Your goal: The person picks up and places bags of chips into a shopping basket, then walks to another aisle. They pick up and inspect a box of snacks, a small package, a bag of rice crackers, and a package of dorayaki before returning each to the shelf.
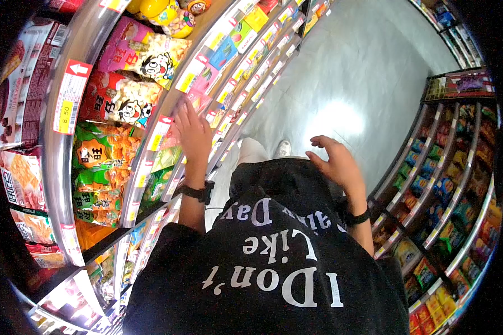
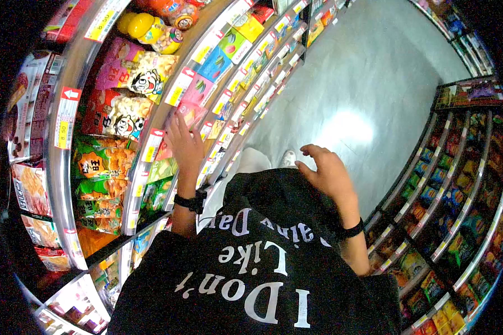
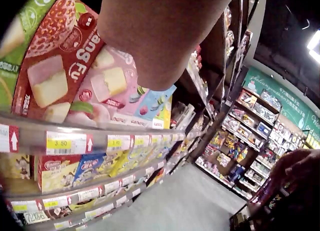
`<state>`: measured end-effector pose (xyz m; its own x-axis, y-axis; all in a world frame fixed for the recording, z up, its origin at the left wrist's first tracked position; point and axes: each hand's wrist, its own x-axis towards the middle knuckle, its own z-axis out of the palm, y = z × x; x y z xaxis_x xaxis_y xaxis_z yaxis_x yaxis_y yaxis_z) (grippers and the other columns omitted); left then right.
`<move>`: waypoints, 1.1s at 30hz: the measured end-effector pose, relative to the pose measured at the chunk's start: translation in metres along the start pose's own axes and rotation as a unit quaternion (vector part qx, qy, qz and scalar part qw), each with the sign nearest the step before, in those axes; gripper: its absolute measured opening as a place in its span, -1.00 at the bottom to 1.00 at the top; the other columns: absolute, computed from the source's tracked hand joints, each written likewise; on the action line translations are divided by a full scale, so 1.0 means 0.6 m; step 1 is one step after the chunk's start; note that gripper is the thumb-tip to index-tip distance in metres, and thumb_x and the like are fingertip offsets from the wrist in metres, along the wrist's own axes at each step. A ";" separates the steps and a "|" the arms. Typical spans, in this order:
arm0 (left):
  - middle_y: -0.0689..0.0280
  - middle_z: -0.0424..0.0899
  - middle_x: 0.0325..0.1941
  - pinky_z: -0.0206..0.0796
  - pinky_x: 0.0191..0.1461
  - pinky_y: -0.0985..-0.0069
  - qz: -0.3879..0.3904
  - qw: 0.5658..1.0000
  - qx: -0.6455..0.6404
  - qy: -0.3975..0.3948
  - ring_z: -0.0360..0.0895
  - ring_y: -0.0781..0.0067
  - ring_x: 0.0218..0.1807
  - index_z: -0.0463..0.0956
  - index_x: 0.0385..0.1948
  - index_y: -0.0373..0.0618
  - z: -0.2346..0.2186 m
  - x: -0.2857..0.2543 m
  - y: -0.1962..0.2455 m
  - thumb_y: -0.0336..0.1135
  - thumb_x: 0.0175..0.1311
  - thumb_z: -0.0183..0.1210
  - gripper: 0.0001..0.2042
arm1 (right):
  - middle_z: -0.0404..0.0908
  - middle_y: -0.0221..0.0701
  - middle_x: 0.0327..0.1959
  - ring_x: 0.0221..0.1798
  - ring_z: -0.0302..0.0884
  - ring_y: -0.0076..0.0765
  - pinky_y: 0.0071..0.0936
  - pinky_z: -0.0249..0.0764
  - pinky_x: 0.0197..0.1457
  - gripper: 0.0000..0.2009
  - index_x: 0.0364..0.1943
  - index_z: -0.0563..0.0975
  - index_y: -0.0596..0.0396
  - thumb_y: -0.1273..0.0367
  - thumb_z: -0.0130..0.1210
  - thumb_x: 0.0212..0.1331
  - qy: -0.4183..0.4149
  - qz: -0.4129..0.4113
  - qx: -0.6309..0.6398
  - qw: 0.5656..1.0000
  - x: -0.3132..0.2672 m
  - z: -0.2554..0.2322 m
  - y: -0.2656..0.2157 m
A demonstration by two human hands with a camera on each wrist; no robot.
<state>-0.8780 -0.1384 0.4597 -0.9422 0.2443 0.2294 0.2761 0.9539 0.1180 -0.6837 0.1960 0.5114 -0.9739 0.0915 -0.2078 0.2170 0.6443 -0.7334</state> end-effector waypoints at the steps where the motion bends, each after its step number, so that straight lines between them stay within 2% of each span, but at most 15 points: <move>1: -0.10 0.19 0.59 -0.17 0.60 -0.22 0.055 0.997 0.027 0.047 0.13 -0.21 0.59 0.12 0.53 -0.21 0.009 -0.006 0.007 -0.24 0.34 0.15 -0.28 | 0.74 -0.11 -0.04 0.03 0.69 0.07 -0.12 0.58 0.12 -0.65 0.01 0.62 0.19 0.21 0.26 0.30 0.004 -0.003 -0.003 1.000 0.002 -0.003 0.002; 2: 0.02 0.05 0.68 -0.28 0.66 -0.17 0.071 0.997 0.028 0.009 -0.09 -0.06 0.70 0.07 0.56 -0.24 0.002 -0.007 0.022 -0.20 0.37 0.13 -0.26 | 0.74 -0.11 -0.04 0.03 0.69 0.07 -0.12 0.58 0.12 -0.64 0.01 0.62 0.19 0.21 0.27 0.29 0.000 -0.002 0.003 1.000 0.005 -0.006 0.004; 5: 0.00 0.07 0.66 -0.25 0.65 -0.17 0.101 0.995 -0.018 -0.014 -0.08 -0.07 0.69 0.11 0.53 -0.27 0.007 -0.016 0.065 -0.20 0.37 0.14 -0.27 | 0.75 -0.11 -0.05 0.03 0.69 0.08 -0.13 0.58 0.12 -0.64 0.02 0.62 0.19 0.22 0.28 0.28 0.002 -0.006 0.009 1.000 0.012 -0.014 0.015; 7: -0.04 0.08 0.65 -0.27 0.65 -0.19 0.114 0.993 -0.038 -0.008 -0.07 -0.09 0.69 0.15 0.50 -0.30 0.013 -0.015 0.083 -0.20 0.35 0.15 -0.29 | 0.74 -0.11 -0.01 0.07 0.70 -0.03 -0.20 0.58 0.18 -0.63 0.07 0.61 0.21 0.24 0.28 0.31 -0.020 0.020 0.004 1.000 0.015 -0.027 0.019; 10: -0.11 0.14 0.61 -0.23 0.66 -0.17 0.134 0.989 -0.062 0.011 0.00 -0.17 0.66 0.22 0.44 -0.36 0.021 -0.004 0.112 -0.27 0.32 0.17 -0.33 | 0.74 -0.12 -0.02 0.05 0.69 0.02 -0.17 0.58 0.16 -0.62 0.06 0.61 0.19 0.22 0.28 0.30 -0.010 0.020 -0.003 1.000 0.019 -0.044 0.035; 15: -0.11 0.11 0.62 -0.13 0.62 -0.18 0.126 0.985 -0.119 0.006 -0.02 -0.19 0.65 0.15 0.49 -0.29 0.036 0.027 0.143 -0.28 0.36 0.17 -0.32 | 0.74 -0.13 -0.01 0.04 0.68 0.07 -0.12 0.57 0.14 -0.62 0.07 0.61 0.15 0.20 0.27 0.30 -0.012 0.047 -0.014 0.999 0.028 -0.076 0.053; 19: -0.12 0.13 0.61 -0.09 0.61 -0.15 0.138 0.979 -0.152 -0.005 0.06 -0.24 0.62 0.13 0.50 -0.29 0.044 0.060 0.165 -0.33 0.34 0.21 -0.29 | 0.74 -0.12 -0.02 0.07 0.70 0.02 -0.19 0.58 0.15 -0.63 0.05 0.63 0.19 0.22 0.28 0.30 -0.004 0.050 -0.028 0.998 0.046 -0.100 0.068; 21: -0.09 0.14 0.61 -0.11 0.65 -0.10 0.138 0.970 -0.197 -0.035 0.05 -0.15 0.64 0.20 0.45 -0.35 0.050 0.084 0.178 -0.34 0.31 0.19 -0.33 | 0.74 -0.11 -0.02 0.07 0.70 0.02 -0.19 0.58 0.15 -0.63 0.05 0.63 0.19 0.22 0.29 0.29 0.005 0.060 -0.023 0.998 0.055 -0.114 0.069; 25: -0.09 0.10 0.62 -0.06 0.64 -0.09 0.125 0.961 -0.233 -0.077 0.08 -0.20 0.62 0.21 0.47 -0.26 0.049 0.139 0.218 -0.34 0.33 0.20 -0.34 | 0.74 -0.10 -0.02 0.07 0.69 0.02 -0.18 0.58 0.15 -0.62 0.05 0.63 0.19 0.23 0.30 0.27 0.015 0.088 -0.014 0.996 0.075 -0.135 0.077; 26: -0.11 0.11 0.61 -0.01 0.62 -0.08 0.133 0.958 -0.243 -0.077 0.09 -0.25 0.60 0.26 0.46 -0.20 0.054 0.158 0.229 -0.35 0.33 0.21 -0.36 | 0.74 -0.10 -0.02 0.07 0.70 0.02 -0.18 0.58 0.15 -0.63 0.05 0.63 0.20 0.24 0.31 0.27 0.018 0.091 -0.017 0.996 0.079 -0.139 0.082; 30: -0.13 0.11 0.60 0.02 0.60 -0.06 0.152 0.937 -0.304 -0.079 0.09 -0.30 0.59 0.31 0.43 -0.21 0.082 0.257 0.284 -0.36 0.32 0.23 -0.39 | 0.74 -0.10 -0.03 0.08 0.67 0.10 -0.11 0.57 0.14 -0.61 0.05 0.62 0.18 0.20 0.28 0.29 0.023 0.098 0.016 0.995 0.090 -0.168 0.114; 33: -0.14 0.10 0.60 0.07 0.57 -0.03 0.168 0.926 -0.335 -0.050 0.10 -0.34 0.57 0.35 0.42 -0.15 0.115 0.342 0.333 -0.36 0.32 0.24 -0.41 | 0.73 -0.07 -0.02 0.08 0.69 0.01 -0.18 0.58 0.15 -0.63 0.06 0.61 0.22 0.28 0.31 0.27 0.030 0.160 0.000 0.987 0.104 -0.213 0.124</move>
<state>-1.0294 0.1143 0.4635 -0.7852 0.5544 0.2760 0.5816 0.5069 0.6363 -0.7369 0.3469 0.5265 -0.8572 0.3358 -0.3905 0.5149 0.5741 -0.6366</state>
